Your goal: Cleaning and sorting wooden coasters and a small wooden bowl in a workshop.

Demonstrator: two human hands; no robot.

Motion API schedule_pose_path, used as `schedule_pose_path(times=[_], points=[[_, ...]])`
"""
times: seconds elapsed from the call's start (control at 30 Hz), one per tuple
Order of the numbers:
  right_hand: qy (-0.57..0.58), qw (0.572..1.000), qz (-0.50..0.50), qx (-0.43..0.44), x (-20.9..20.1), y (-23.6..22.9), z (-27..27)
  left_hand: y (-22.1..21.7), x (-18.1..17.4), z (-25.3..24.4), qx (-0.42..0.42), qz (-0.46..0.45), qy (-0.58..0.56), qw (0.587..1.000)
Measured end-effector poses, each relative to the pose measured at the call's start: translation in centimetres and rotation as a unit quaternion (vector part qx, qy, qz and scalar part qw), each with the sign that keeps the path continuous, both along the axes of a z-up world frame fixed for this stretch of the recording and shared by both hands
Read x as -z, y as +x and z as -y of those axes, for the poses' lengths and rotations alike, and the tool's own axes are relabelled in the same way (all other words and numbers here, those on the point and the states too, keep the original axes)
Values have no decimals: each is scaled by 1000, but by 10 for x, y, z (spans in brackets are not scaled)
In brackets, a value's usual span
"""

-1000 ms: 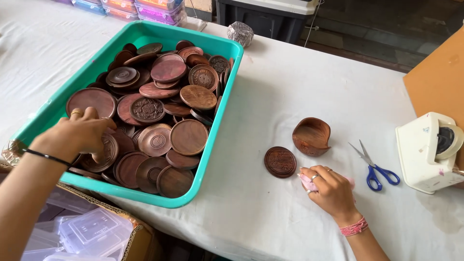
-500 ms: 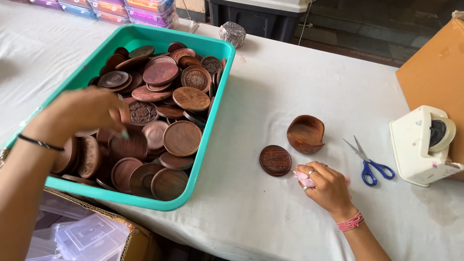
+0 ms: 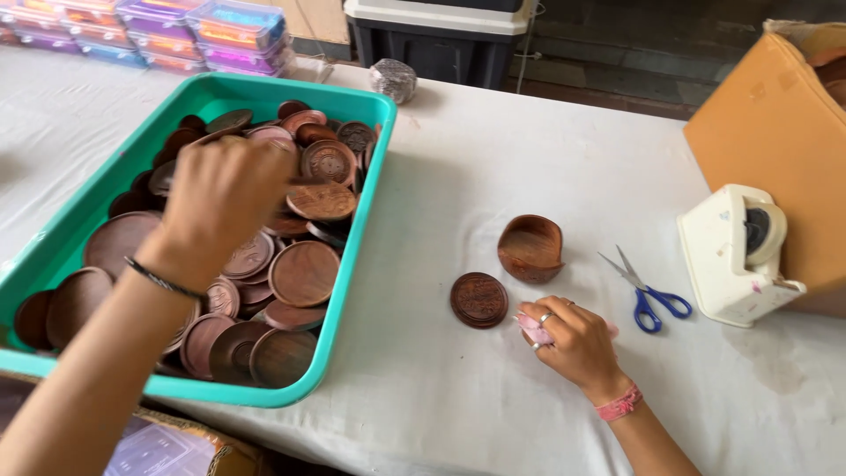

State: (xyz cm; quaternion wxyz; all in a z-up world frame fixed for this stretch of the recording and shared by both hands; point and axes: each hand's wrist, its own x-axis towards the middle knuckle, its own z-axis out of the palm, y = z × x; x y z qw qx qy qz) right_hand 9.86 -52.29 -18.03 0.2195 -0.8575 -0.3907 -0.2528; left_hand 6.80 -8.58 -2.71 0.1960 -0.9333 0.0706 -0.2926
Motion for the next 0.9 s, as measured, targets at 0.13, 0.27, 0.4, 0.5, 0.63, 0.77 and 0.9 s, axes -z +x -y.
schedule_pose_path(times=[0.13,0.27,0.4,0.5,0.63,0.77,0.9], points=[[56,998,12,4,-11,-9,-5,-4,27,91,168,28,-15,985],[117,992,38,-23,-14,-10,-3,2,72,163,366,-9,-2,931],[68,996,50,-8,3,-3,11,23,109,196,473,-35,-35,880],[33,997,66,3,8,3,12,38,134,189,381,-203,-32,901],[3,997,73,6,13,1,2,38,103,176,293,-280,-137,904],[6,997,79,-17,15,-3,-4,37,104,169,265,-353,-226,869],[40,997,53,-25,13,-9,-6,50,124,175,285,-427,-476,714]])
